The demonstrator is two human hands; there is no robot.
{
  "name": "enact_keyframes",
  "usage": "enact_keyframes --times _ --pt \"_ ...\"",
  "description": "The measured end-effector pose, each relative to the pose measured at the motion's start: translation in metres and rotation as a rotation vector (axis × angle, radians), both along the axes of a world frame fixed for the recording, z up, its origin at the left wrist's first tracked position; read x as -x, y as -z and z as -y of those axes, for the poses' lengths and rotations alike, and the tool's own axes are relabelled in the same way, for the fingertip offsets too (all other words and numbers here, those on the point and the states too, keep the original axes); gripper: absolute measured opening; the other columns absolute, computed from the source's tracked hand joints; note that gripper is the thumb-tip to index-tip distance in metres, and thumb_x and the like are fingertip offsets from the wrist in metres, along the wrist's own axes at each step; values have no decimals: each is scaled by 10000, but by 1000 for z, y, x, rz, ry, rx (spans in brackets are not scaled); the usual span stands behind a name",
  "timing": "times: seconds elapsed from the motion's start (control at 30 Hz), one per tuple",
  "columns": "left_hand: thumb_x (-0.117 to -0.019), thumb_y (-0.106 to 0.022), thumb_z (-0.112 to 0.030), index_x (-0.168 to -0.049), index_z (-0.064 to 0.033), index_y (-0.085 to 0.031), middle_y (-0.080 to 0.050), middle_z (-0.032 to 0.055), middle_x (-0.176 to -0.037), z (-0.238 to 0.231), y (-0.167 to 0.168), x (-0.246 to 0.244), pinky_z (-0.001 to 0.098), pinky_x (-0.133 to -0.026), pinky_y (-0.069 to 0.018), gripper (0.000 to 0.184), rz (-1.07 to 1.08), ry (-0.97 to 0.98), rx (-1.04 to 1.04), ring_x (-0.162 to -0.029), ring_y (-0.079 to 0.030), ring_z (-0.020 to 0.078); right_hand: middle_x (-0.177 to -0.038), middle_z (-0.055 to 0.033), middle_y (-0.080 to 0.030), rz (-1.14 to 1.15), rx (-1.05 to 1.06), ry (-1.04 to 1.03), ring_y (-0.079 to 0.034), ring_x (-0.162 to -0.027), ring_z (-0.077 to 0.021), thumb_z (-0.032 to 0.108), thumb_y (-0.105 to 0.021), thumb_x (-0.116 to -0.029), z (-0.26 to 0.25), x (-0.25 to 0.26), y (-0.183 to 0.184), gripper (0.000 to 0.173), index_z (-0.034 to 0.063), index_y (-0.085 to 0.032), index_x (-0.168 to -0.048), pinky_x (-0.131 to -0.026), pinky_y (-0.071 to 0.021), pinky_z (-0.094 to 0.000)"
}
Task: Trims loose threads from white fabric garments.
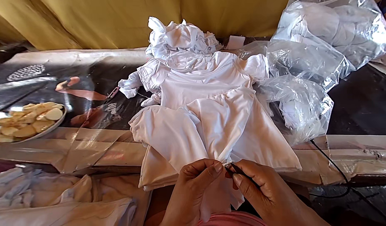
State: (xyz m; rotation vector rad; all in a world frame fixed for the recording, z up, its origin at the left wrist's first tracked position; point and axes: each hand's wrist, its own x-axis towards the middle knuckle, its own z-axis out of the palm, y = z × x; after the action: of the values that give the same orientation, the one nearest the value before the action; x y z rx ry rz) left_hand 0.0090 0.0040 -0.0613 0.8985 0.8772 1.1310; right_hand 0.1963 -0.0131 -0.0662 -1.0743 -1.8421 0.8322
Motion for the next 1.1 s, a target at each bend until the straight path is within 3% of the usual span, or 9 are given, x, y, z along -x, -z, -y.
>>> enact_keyframes --times 0.13,0.27,0.43,0.83,1.1 --pt "-913 -637 -54 -836 -78 -777 -715 9 -730 0 -2 -1 214 -680 -575 162 41 1 51 -684 -678 46 -824 -22 -641 -26 -33 -21 -551 -665 15 179 -465 -1045 -2 -2 2 269 23 -684 -1026 -590 -452 -115" --pt "-922 -654 -56 -860 -62 -782 -731 22 -770 1 1 -1 222 -720 -584 142 25 -12 -9 -725 -692 52 -825 -4 -644 24 9 8 -549 -653 18 187 -458 -1039 0 -2 -1 274 45 -692 -1044 -578 -453 -121" --pt "-925 -679 -82 -871 -65 -787 -729 16 -774 0 1 3 208 -695 -580 123 9 -5 -41 -709 -683 41 -859 -17 -666 27 30 -36 -560 -668 7 183 -454 -1040 0 -4 -3 279 37 -689 -1075 -589 -460 -131" --pt "-929 -672 -79 -877 -60 -786 -728 11 -781 0 0 2 209 -715 -581 126 -12 -5 -72 -726 -686 43 -817 -3 -641 18 18 17 -537 -637 24 191 -463 -1037 0 0 -5 268 45 -687 -1019 -563 -440 -115" --pt "-932 -646 -48 -869 -76 -780 -716 -24 -757 4 -1 0 185 -670 -565 150 -17 -2 -55 -696 -666 15 -807 -16 -638 -1 -84 25 -558 -694 26 227 -547 -1027 -2 1 3 233 41 -683 -984 -618 -450 -100"
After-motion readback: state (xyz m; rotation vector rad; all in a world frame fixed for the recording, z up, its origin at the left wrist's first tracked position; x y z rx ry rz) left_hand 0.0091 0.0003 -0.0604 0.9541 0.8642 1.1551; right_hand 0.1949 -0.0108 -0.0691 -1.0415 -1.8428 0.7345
